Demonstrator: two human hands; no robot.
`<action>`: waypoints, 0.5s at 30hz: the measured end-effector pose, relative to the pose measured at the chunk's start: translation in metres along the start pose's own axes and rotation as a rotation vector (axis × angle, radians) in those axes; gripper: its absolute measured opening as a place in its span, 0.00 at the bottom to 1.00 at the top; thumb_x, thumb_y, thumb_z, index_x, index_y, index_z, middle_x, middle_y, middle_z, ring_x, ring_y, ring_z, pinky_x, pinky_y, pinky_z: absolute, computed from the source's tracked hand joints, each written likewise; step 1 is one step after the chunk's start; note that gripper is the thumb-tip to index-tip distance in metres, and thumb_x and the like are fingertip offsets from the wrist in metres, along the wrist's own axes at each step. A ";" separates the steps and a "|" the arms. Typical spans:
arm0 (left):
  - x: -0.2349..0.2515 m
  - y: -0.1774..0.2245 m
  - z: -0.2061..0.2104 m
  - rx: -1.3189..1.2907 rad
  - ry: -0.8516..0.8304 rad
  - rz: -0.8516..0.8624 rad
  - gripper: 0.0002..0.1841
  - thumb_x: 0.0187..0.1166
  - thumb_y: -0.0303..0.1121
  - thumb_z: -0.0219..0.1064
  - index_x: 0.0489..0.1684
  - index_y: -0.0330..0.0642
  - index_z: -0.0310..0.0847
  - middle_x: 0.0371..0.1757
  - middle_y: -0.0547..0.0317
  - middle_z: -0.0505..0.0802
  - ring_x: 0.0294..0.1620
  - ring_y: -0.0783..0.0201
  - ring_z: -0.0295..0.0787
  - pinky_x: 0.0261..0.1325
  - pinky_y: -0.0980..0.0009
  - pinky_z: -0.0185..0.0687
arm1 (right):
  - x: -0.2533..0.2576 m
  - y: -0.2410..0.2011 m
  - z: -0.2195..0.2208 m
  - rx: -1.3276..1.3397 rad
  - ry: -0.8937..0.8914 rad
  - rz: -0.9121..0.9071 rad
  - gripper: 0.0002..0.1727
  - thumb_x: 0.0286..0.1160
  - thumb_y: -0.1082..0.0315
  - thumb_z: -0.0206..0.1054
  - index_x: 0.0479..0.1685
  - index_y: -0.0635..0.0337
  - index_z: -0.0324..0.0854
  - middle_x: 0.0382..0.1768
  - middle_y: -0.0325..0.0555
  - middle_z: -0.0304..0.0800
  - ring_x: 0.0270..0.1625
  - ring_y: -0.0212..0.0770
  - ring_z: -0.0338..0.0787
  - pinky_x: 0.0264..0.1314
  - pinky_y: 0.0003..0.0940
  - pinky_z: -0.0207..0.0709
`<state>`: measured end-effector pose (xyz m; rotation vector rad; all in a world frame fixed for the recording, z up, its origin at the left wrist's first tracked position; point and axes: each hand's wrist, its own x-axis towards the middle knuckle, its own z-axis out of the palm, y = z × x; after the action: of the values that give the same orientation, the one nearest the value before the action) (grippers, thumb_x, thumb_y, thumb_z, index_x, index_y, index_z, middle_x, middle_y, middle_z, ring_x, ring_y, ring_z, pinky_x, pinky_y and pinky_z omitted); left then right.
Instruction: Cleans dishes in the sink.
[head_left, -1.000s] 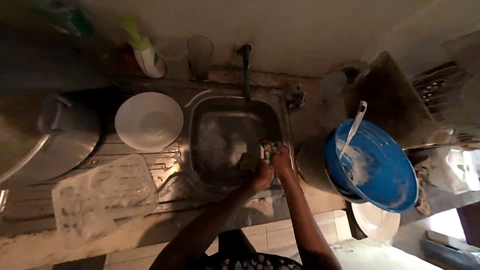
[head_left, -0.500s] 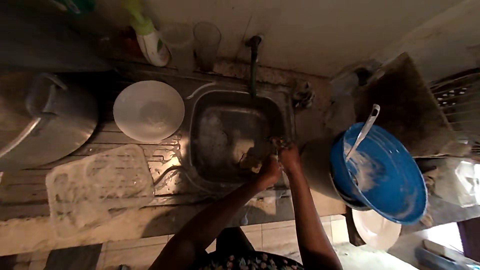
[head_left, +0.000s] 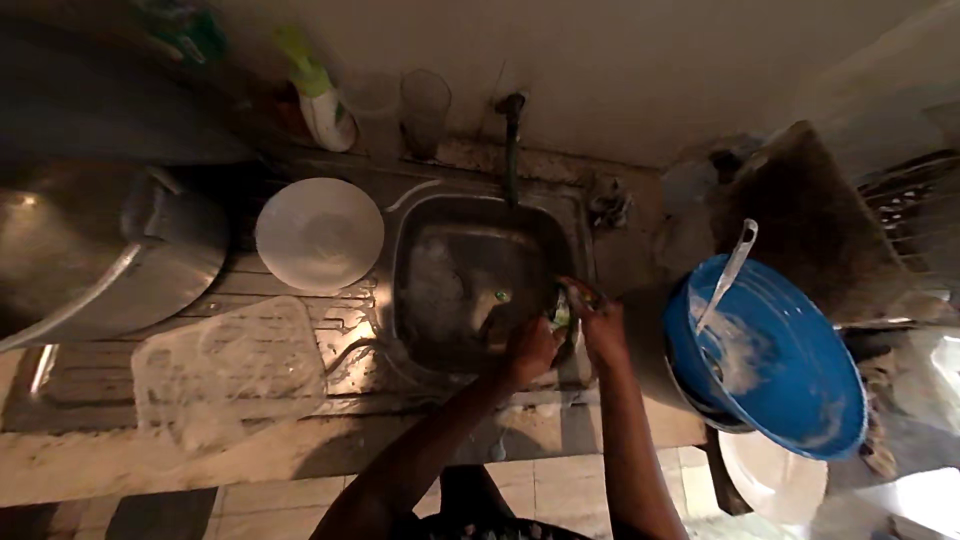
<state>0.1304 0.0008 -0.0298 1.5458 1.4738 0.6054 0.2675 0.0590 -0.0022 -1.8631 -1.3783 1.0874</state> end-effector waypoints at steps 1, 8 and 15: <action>0.011 -0.011 -0.006 0.045 -0.094 -0.083 0.32 0.88 0.53 0.58 0.75 0.30 0.75 0.66 0.37 0.88 0.69 0.45 0.86 0.73 0.50 0.78 | -0.002 -0.003 -0.002 -0.059 -0.016 -0.001 0.22 0.80 0.66 0.69 0.68 0.71 0.81 0.61 0.58 0.89 0.62 0.41 0.89 0.69 0.38 0.83; -0.003 -0.060 -0.108 0.070 0.419 -0.168 0.51 0.73 0.57 0.72 0.86 0.24 0.57 0.87 0.26 0.63 0.89 0.35 0.58 0.89 0.51 0.59 | 0.010 -0.090 0.063 -0.217 -0.052 -0.302 0.20 0.87 0.64 0.62 0.70 0.67 0.82 0.63 0.61 0.89 0.63 0.48 0.90 0.70 0.43 0.82; -0.087 -0.093 -0.168 -0.084 0.535 -0.176 0.32 0.82 0.45 0.66 0.81 0.33 0.69 0.81 0.34 0.75 0.81 0.48 0.72 0.83 0.57 0.70 | 0.036 -0.291 0.139 0.014 0.018 -0.595 0.17 0.90 0.70 0.57 0.68 0.68 0.82 0.56 0.63 0.90 0.52 0.51 0.91 0.58 0.48 0.85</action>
<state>-0.0739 -0.0480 -0.0076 1.2216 1.9268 1.0142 0.0107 0.1785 0.1561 -1.3062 -1.7491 0.7636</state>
